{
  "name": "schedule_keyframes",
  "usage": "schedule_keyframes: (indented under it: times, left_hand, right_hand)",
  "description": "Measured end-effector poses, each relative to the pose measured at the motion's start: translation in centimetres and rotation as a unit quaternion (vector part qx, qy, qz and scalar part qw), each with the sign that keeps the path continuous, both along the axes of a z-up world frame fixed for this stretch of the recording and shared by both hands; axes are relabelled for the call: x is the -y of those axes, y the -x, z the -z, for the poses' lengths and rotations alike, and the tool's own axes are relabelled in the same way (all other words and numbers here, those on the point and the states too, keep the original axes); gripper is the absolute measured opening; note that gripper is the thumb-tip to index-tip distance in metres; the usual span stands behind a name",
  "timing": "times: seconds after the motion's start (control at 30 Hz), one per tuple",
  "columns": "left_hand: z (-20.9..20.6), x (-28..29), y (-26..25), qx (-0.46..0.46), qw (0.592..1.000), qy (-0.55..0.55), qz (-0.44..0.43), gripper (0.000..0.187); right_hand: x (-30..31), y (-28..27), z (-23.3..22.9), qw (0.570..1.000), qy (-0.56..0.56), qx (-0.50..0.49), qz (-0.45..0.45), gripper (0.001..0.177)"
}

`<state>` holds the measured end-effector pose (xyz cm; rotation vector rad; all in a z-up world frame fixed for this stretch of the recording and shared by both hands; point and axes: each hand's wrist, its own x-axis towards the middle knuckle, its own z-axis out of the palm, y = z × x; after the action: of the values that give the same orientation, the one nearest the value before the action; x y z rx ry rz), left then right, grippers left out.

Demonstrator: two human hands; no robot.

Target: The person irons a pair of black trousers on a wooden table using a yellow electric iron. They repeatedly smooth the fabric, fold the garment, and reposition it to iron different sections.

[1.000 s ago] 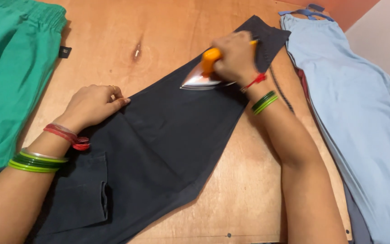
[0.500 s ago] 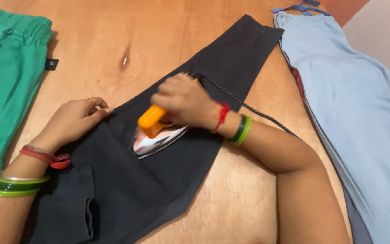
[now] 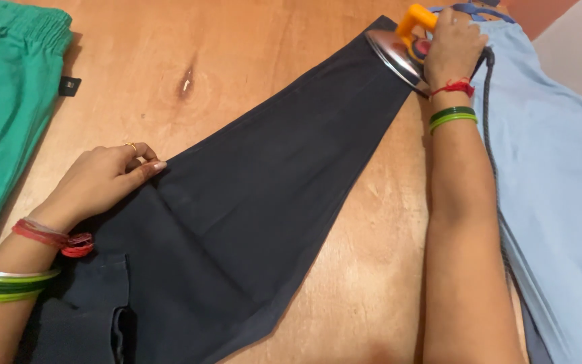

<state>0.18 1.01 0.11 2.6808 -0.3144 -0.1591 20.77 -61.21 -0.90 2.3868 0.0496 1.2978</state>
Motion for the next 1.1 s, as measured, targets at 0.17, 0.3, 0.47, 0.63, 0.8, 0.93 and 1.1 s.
schedule_keyframes:
  times: [0.17, 0.3, 0.47, 0.63, 0.8, 0.93, 1.1]
  left_hand:
    - [0.0, 0.1, 0.1, -0.010, 1.000, 0.000, -0.005, 0.041]
    - [0.2, 0.1, 0.0, 0.001, 1.000, 0.000, -0.001, 0.041]
    - [0.2, 0.1, 0.0, 0.004, 1.000, -0.010, -0.003, 0.040]
    - [0.0, 0.3, 0.1, 0.048, 0.998, 0.002, 0.026, 0.040]
    - [0.1, 0.5, 0.1, 0.007, 0.999, -0.042, 0.004, 0.042]
    - [0.0, 0.5, 0.1, 0.032, 0.999, -0.027, 0.015, 0.043]
    - [0.3, 0.4, 0.3, 0.027, 0.999, -0.033, 0.017, 0.044]
  right_hand:
    - [-0.3, -2.1, 1.5, 0.996, -0.001, -0.033, 0.085, 0.049]
    - [-1.2, -3.8, 1.2, 0.982, 0.000, -0.053, 0.183, 0.056]
    - [-4.3, -6.7, 0.3, 0.962, -0.039, -0.034, 0.268, 0.059]
    - [-7.9, -6.7, -0.2, 0.931, -0.172, -0.181, 0.265, 0.037]
    - [-11.9, -5.1, -1.1, 0.877, -0.117, -0.253, 0.392, 0.054]
    - [-12.0, -6.6, -0.1, 0.887, -0.111, -0.203, 0.398, 0.057]
    - [-8.5, -10.1, 0.9, 0.908, -0.083, -0.103, 0.398, 0.061]
